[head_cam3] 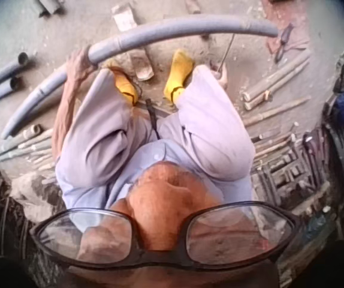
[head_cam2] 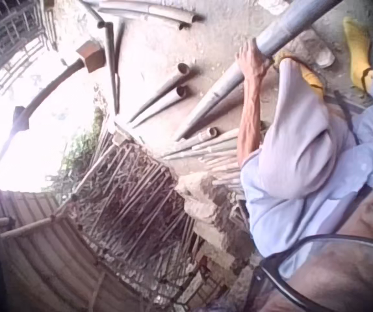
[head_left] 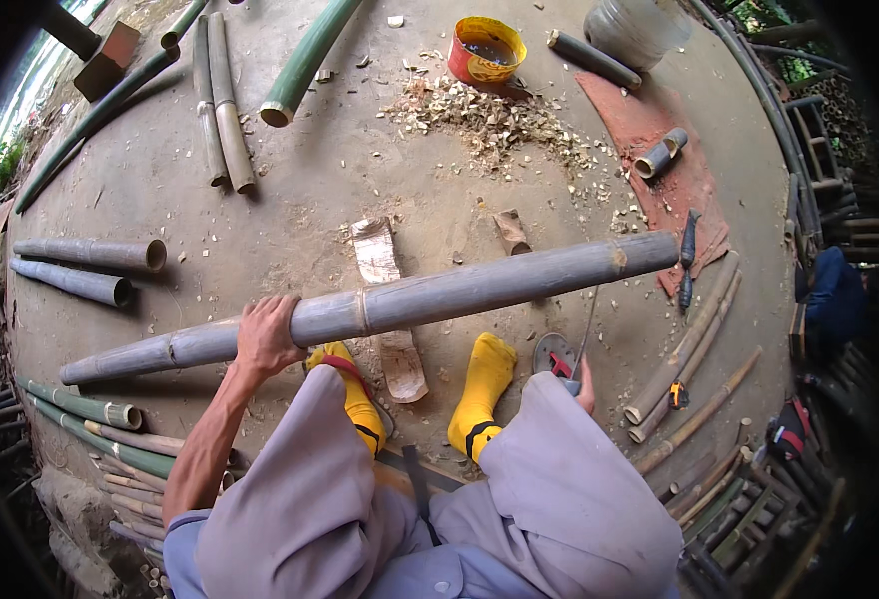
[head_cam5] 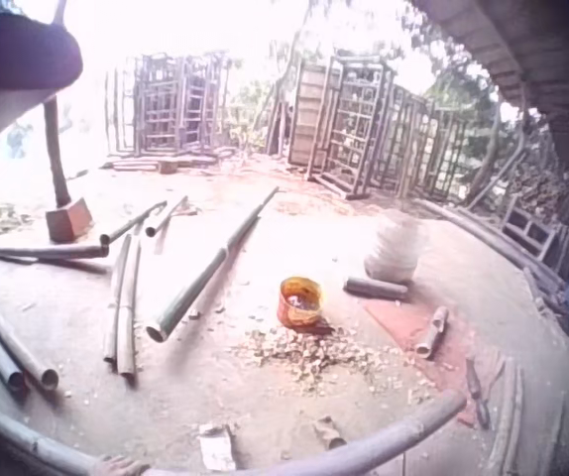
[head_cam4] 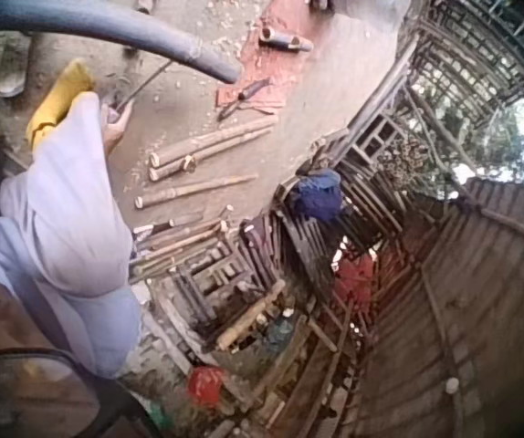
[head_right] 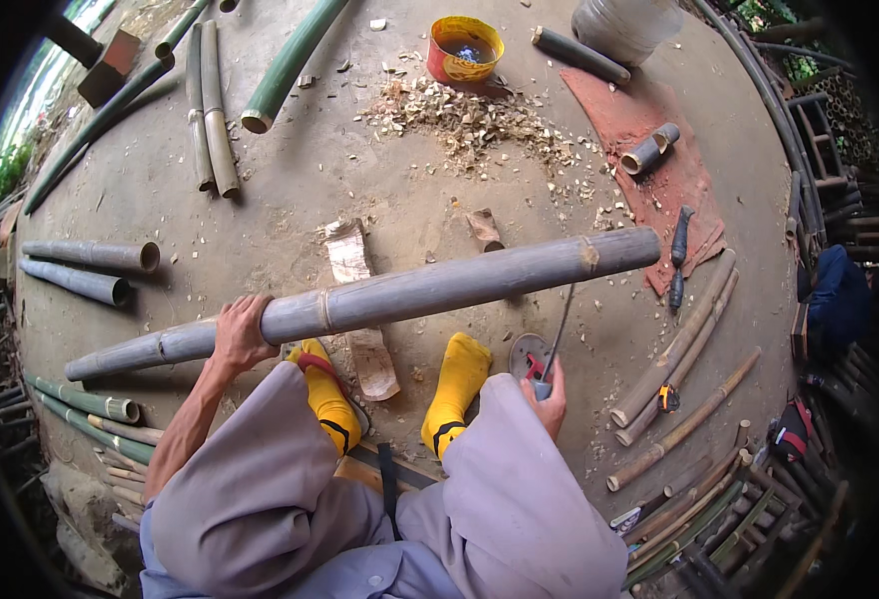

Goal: The person cuts a bamboo pole by hand using a knife, rotating the pole and making repeated scoring cuts around its circumference.

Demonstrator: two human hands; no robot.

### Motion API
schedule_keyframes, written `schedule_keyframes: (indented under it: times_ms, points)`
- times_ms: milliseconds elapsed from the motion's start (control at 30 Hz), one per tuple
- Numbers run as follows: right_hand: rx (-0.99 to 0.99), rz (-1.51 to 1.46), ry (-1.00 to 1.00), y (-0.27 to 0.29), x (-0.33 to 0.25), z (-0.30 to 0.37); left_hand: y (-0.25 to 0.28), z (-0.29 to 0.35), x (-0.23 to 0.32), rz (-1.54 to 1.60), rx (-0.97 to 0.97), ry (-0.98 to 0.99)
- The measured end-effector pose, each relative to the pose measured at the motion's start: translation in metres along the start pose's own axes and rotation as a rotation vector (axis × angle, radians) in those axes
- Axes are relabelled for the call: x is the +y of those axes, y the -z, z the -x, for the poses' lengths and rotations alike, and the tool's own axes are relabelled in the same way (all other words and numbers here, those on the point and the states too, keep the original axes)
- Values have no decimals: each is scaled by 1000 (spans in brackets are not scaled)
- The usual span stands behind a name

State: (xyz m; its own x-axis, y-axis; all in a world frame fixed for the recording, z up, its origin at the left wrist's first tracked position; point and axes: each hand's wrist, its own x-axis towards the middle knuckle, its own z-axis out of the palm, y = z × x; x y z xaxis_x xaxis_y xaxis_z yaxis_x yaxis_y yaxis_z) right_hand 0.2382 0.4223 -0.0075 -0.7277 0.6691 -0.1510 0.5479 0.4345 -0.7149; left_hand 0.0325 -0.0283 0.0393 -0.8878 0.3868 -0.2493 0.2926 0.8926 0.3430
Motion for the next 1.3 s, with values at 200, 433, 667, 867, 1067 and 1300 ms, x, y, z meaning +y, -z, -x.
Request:
schedule_keyframes:
  times_ms: [200, 433, 667, 867, 1067, 1300]
  points:
    - [-369, -62, 154, -35, -109, -28, 73, 2, 55, 66, 203, -120]
    - [-517, -551, 286, -43, -192, -30, 94, 5, 87, 21, 428, -255]
    - [-476, -503, 258, -20, -196, -30, 67, 103, -51, -242, 713, 10]
    - [-349, -509, 206, -4, -258, -35, 112, 100, -38, -160, 791, -55]
    - [-365, -666, 747, 15, -330, -34, 225, 81, 43, -58, 1043, -142]
    - [-511, -713, 633, 8, -313, -28, 363, 160, 94, 121, 1174, -97]
